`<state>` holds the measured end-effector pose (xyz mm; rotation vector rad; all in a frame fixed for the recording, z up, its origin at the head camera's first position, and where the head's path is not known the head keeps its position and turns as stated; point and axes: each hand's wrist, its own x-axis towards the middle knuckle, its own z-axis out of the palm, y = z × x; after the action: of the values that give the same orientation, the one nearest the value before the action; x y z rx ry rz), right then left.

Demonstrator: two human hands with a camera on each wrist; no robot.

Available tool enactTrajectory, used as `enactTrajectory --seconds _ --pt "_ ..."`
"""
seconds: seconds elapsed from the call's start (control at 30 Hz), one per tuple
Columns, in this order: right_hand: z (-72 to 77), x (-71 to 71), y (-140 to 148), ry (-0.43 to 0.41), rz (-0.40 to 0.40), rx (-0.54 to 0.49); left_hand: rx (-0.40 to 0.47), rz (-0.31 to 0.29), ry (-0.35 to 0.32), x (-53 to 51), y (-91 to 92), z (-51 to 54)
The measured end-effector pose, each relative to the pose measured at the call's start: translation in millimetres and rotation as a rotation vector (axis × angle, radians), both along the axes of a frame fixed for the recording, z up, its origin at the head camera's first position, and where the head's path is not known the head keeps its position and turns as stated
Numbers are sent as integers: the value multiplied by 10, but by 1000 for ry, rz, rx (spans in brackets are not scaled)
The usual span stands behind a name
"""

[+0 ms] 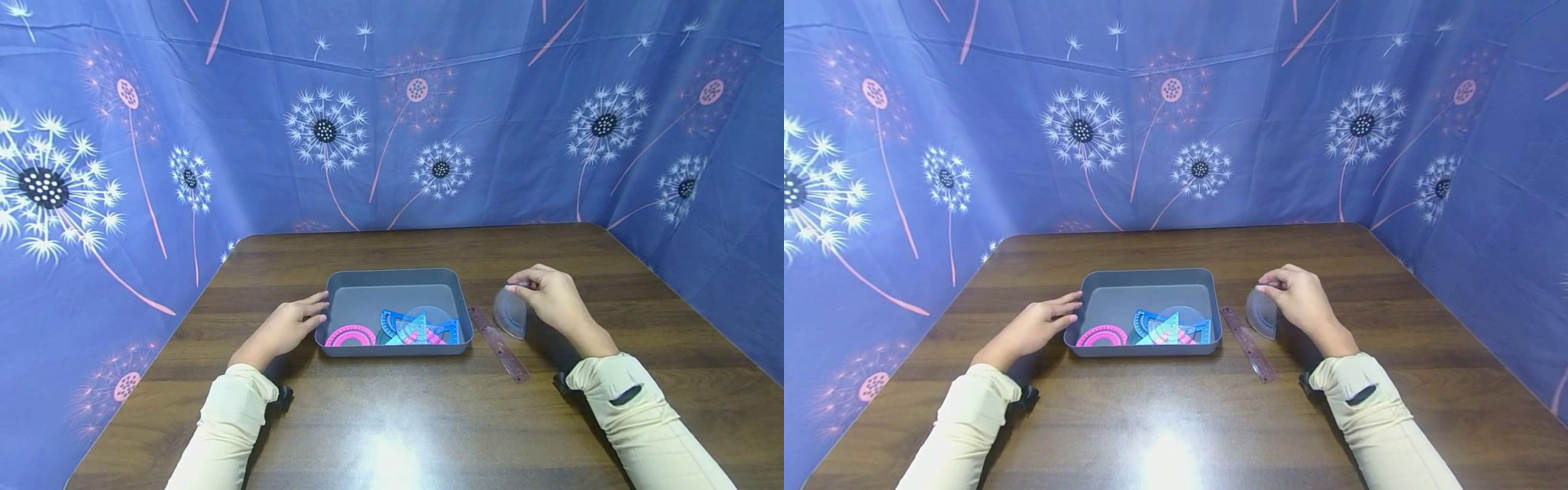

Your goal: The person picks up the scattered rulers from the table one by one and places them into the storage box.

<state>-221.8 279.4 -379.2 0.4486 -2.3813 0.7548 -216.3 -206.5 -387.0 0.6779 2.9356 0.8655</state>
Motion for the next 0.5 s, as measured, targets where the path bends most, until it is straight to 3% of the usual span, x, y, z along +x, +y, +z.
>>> enactTrajectory --seconds 0.13,0.3,0.4,0.5 --pt "28 10 -15 33 -33 -46 -2 -2 7 -2 1 2" --pt "62 20 -36 168 -96 -167 1 -7 13 -4 0 5" --pt "82 33 -59 247 -95 -260 -1 -10 15 -2 1 6" --pt "99 44 -85 275 -75 -333 -6 -8 16 3 1 2"
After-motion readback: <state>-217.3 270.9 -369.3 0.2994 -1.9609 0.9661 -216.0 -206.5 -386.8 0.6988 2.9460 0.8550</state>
